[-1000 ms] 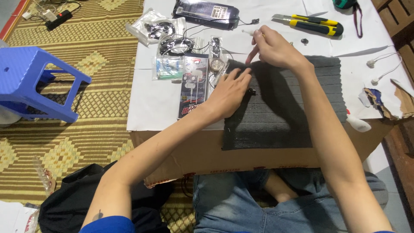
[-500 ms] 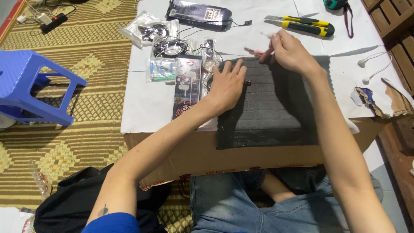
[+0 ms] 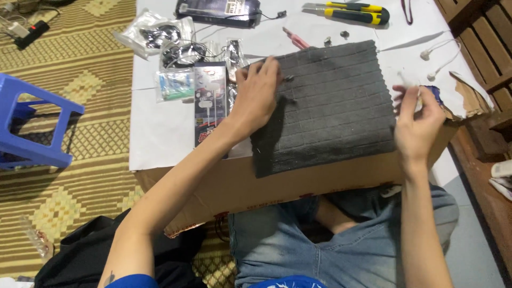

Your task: Assembling small electronic components by applying glue and joining parts together

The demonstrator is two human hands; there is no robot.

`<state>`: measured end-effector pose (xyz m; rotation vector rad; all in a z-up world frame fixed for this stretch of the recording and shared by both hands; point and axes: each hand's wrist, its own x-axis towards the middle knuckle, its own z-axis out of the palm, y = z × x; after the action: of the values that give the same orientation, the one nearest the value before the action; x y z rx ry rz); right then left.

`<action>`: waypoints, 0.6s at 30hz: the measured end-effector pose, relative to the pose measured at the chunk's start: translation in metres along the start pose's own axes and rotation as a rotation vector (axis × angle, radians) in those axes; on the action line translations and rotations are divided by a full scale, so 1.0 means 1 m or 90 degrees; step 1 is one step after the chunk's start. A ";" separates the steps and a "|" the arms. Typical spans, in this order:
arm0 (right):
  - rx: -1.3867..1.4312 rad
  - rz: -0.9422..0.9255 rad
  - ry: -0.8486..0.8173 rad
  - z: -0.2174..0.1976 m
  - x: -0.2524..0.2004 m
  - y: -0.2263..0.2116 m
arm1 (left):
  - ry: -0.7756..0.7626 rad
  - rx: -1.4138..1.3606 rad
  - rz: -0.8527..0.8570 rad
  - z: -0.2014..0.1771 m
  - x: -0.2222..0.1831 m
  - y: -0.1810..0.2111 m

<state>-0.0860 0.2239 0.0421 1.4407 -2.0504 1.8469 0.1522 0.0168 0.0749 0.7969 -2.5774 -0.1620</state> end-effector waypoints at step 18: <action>0.011 -0.126 -0.110 0.167 0.081 -0.006 | 0.126 -0.962 -0.058 0.027 0.071 0.018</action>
<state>-0.0404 0.0439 0.0434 1.7931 -1.8807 1.7231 0.0780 -0.0085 0.0810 0.2546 -1.4964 -1.6494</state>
